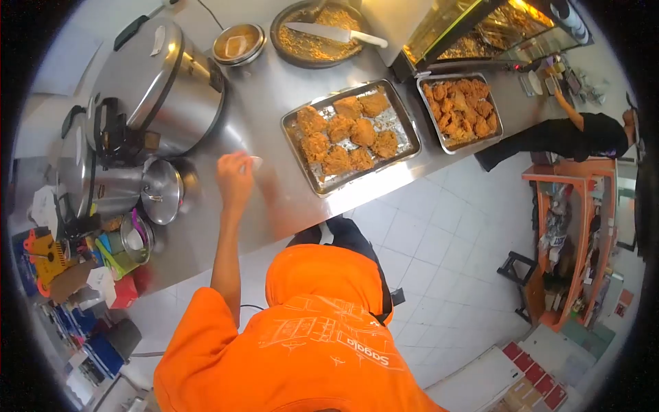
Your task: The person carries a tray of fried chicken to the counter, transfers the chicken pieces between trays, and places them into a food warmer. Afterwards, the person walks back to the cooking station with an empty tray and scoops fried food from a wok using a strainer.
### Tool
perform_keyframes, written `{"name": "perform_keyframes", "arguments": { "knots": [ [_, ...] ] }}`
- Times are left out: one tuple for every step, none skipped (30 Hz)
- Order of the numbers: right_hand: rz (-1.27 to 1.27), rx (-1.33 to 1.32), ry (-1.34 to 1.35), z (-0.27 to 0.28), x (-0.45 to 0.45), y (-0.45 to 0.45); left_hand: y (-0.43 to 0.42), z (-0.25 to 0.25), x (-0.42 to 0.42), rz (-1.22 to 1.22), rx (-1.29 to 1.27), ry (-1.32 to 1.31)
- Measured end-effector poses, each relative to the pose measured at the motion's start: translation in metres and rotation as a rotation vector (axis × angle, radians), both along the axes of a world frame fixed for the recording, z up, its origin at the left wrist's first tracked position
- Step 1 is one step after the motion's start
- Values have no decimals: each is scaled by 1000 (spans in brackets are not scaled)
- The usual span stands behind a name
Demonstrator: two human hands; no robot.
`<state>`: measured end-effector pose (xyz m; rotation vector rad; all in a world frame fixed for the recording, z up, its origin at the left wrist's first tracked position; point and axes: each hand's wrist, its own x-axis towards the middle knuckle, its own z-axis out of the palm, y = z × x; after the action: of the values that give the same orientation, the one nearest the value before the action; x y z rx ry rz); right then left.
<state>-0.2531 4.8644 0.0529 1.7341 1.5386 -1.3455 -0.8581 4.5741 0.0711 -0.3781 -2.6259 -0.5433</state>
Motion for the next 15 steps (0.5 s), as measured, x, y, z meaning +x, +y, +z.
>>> {"name": "perform_keyframes", "arguments": {
  "knots": [
    [34,15,11,-2,-7,6,4,2,4,-88,153,-41],
    [70,30,21,-2,-18,14,13,14,11,-71,162,-34],
    [135,64,38,-5,-32,26,24,36,17,-84,303,-177],
    [218,126,68,-5,-53,40,34,58,21,-102,444,-317],
    [315,207,115,-2,-81,55,42,76,23,-93,455,-301],
    [376,350,244,11,-128,69,49,92,26,-128,504,-367],
    [378,447,399,31,-180,75,55,106,28,-173,549,-440],
    [357,692,589,96,-265,56,62,121,28,-183,554,-436],
    [346,696,723,129,-318,48,70,135,28,-276,516,-511],
    [345,519,776,148,-363,41,75,145,28,-368,474,-584],
    [474,480,1047,155,-403,26,80,149,25,-374,477,-576],
    [741,534,1160,185,-441,7,84,153,22,-561,391,-595],
    [962,700,1257,182,-474,-2,88,157,20,-739,299,-608],
    [1183,869,1351,181,-497,-5,92,164,19,-725,298,-594],
    [1186,865,1371,180,-507,-1,96,171,17,-741,327,-580]
  ]
}}
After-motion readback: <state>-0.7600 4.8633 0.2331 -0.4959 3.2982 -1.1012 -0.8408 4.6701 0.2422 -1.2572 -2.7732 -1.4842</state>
